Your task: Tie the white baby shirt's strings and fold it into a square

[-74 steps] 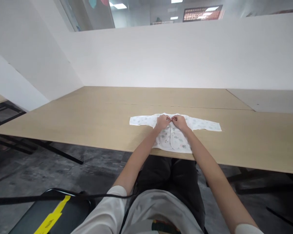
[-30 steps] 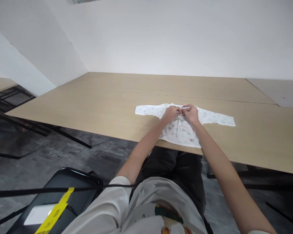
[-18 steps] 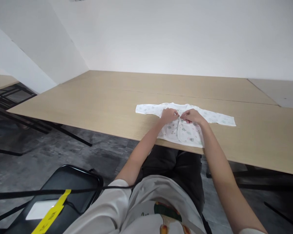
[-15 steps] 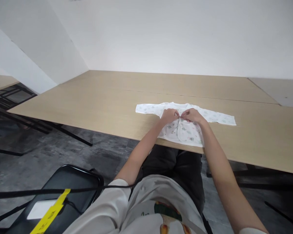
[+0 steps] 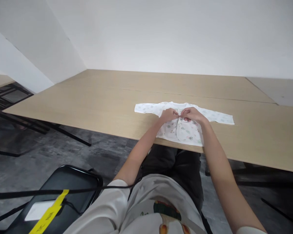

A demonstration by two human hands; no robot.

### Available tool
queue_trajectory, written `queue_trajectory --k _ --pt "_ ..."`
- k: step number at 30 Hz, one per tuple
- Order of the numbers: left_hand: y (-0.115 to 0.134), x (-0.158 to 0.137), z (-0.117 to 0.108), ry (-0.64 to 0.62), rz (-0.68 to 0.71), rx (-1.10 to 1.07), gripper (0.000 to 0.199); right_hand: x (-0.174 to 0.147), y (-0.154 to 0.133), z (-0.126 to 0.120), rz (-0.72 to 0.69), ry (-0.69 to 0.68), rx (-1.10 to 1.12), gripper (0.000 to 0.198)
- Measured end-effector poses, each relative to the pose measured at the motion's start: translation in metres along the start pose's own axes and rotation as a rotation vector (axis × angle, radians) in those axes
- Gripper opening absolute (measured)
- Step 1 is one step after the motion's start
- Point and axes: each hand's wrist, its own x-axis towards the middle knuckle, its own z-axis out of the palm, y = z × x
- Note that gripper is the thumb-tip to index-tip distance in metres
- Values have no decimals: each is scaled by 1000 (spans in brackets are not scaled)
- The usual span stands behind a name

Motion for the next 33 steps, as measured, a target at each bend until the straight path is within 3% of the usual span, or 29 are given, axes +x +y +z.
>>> queue_trajectory --k 14,20,24,28,30,33 --pt "-2 5 7 74 144 -141 24 8 9 -1 90 39 5 7" --pt "-3 4 4 30 151 -244 31 4 6 -10 148 -26 78 22" --pt "-7 2 -8 -170 181 -205 25 -4 1 -16 163 -119 47 29" --pt "-7 -1 -19 -455 229 -163 18 -7 0 -14 85 -420 -100 31" --pt "-5 -2 -21 -484 225 -167 15 -6 1 -11 55 -499 -136 28" --pt "-1 -2 -20 -457 172 -167 11 -3 2 -8 60 -511 -183 26"
